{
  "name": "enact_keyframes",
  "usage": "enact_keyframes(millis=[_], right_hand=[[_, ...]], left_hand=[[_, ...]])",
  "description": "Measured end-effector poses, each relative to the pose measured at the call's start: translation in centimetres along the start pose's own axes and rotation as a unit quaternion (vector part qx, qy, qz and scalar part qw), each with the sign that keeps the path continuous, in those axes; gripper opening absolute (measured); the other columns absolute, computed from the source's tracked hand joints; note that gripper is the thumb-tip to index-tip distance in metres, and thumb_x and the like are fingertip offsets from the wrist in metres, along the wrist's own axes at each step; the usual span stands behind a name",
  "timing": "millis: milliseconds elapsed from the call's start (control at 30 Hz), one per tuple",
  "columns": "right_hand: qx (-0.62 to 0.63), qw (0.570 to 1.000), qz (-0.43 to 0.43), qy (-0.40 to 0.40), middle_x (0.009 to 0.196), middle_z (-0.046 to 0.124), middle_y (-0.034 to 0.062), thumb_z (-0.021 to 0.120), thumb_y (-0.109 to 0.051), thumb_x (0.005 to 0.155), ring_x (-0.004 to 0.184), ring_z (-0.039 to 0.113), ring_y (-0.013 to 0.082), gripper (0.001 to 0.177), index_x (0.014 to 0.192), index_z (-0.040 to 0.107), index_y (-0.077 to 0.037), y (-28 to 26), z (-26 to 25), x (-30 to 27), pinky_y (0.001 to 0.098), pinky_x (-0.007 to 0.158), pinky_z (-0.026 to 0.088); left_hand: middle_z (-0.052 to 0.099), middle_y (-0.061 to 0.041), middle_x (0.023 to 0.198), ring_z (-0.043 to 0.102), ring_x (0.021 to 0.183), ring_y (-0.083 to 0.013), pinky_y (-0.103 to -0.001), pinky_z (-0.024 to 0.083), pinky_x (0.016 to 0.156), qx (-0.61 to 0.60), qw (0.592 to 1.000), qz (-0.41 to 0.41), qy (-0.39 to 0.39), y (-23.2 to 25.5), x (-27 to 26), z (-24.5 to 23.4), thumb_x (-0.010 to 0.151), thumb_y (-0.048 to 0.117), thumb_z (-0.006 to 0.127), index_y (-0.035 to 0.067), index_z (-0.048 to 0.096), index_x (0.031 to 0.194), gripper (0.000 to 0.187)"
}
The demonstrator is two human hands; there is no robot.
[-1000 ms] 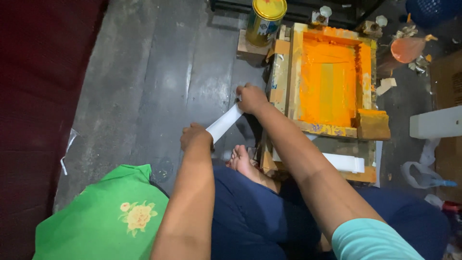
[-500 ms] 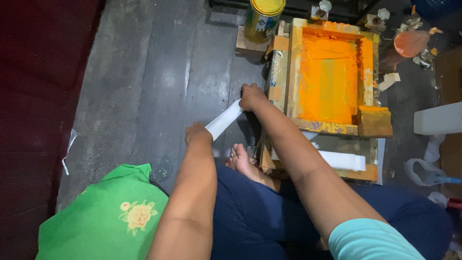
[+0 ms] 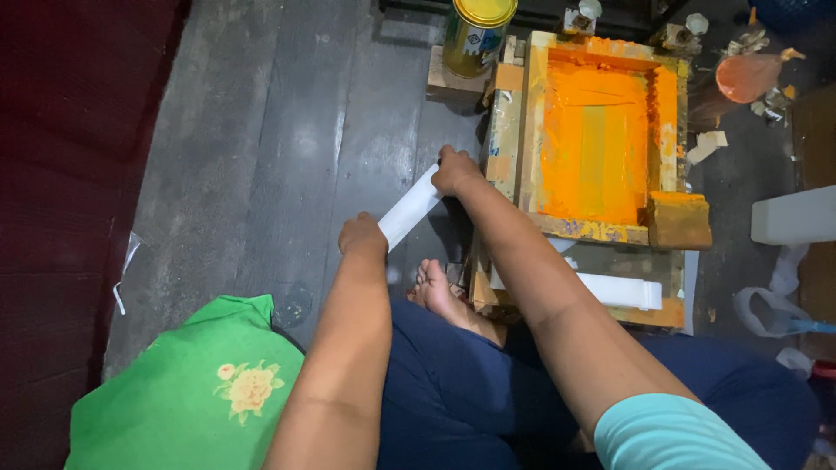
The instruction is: The person spreads orange ink across a screen printing frame using a squeegee, then picks up and inspects a white plastic strip, placing it back down. The person repeats the ink spreading and strip inspection process.
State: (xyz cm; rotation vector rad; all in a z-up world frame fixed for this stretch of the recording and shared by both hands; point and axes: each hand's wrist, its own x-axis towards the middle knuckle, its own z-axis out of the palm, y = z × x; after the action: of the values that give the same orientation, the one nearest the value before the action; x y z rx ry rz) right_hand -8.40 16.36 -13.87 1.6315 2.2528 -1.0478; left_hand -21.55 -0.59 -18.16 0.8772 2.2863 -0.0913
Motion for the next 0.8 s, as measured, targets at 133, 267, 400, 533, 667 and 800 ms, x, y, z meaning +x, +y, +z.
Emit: enact_keyframes(millis=[133, 267, 400, 533, 667, 800], right_hand=[[0.006, 1.0, 0.0, -0.005, 0.134, 0.056, 0.0335, 0.062, -0.018, 0.087, 0.126, 0.059, 0.0491, 0.062, 0.145, 0.052, 0.001, -0.3, -0.2, -0.2, 0.0531, 0.099, 0.055], [0.007, 1.0, 0.005, -0.017, 0.136, 0.056, 0.0321, 0.062, -0.02, 0.087, 0.127, 0.059, 0.0475, 0.062, 0.144, 0.053, -0.001, -0.2, -0.4, 0.0, 0.0522, 0.099, 0.055], [-0.012, 1.0, 0.002, -0.018, 0.138, 0.054, 0.0317, 0.064, -0.022, 0.085, 0.127, 0.058, 0.0478, 0.063, 0.145, 0.054, -0.003, 0.0, 0.0, 0.5, 0.0542, 0.099, 0.055], [-0.035, 0.999, -0.012, -0.023, 0.136, 0.055, 0.0297, 0.061, -0.019, 0.09, 0.122, 0.061, 0.05, 0.053, 0.142, 0.06, -0.009, 0.4, 0.4, 1.4, 0.0536, 0.093, 0.058], [-0.062, 0.997, -0.021, -0.029, 0.14, 0.052, 0.0293, 0.058, -0.015, 0.093, 0.124, 0.06, 0.0508, 0.05, 0.143, 0.061, -0.014, -0.1, 0.0, 0.4, 0.0545, 0.094, 0.057], [-0.081, 0.996, -0.013, -0.029, 0.14, 0.051, 0.0274, 0.062, -0.014, 0.092, 0.121, 0.061, 0.0507, 0.046, 0.138, 0.065, -0.016, 0.1, 0.6, 0.5, 0.0534, 0.091, 0.058]], left_hand=[[0.068, -0.026, 0.111, 0.069, 0.107, -0.0425, -0.055, 0.059, 0.085, -0.013, 1.0, 0.026, -0.007, 0.5, -1.6, -1.1, 0.088, 0.004, 0.067, 0.0, 0.065, 0.122, 0.035], [0.066, -0.025, 0.114, 0.068, 0.11, -0.0423, -0.057, 0.059, 0.087, 0.016, 0.999, 0.041, -0.006, 1.0, -2.6, -2.0, 0.089, 0.004, 0.066, 0.002, 0.063, 0.126, 0.037], [0.066, -0.025, 0.115, 0.068, 0.11, -0.0429, -0.059, 0.058, 0.088, 0.011, 0.999, 0.03, -0.016, 1.4, -4.2, -3.4, 0.09, 0.006, 0.064, 0.003, 0.064, 0.127, 0.038], [0.066, -0.027, 0.118, 0.067, 0.113, -0.0438, -0.059, 0.057, 0.09, 0.024, 0.999, 0.034, -0.03, 1.3, -3.2, -2.6, 0.09, 0.004, 0.064, 0.001, 0.06, 0.132, 0.042], [0.065, -0.027, 0.119, 0.066, 0.114, -0.0449, -0.059, 0.057, 0.089, 0.031, 0.998, 0.044, -0.035, 1.2, -2.2, -2.0, 0.09, 0.005, 0.063, 0.0, 0.058, 0.133, 0.043], [0.066, -0.028, 0.119, 0.067, 0.113, -0.0451, -0.059, 0.057, 0.09, 0.027, 0.998, 0.039, -0.041, 1.2, -2.5, -2.4, 0.09, 0.004, 0.063, -0.001, 0.057, 0.134, 0.045]])
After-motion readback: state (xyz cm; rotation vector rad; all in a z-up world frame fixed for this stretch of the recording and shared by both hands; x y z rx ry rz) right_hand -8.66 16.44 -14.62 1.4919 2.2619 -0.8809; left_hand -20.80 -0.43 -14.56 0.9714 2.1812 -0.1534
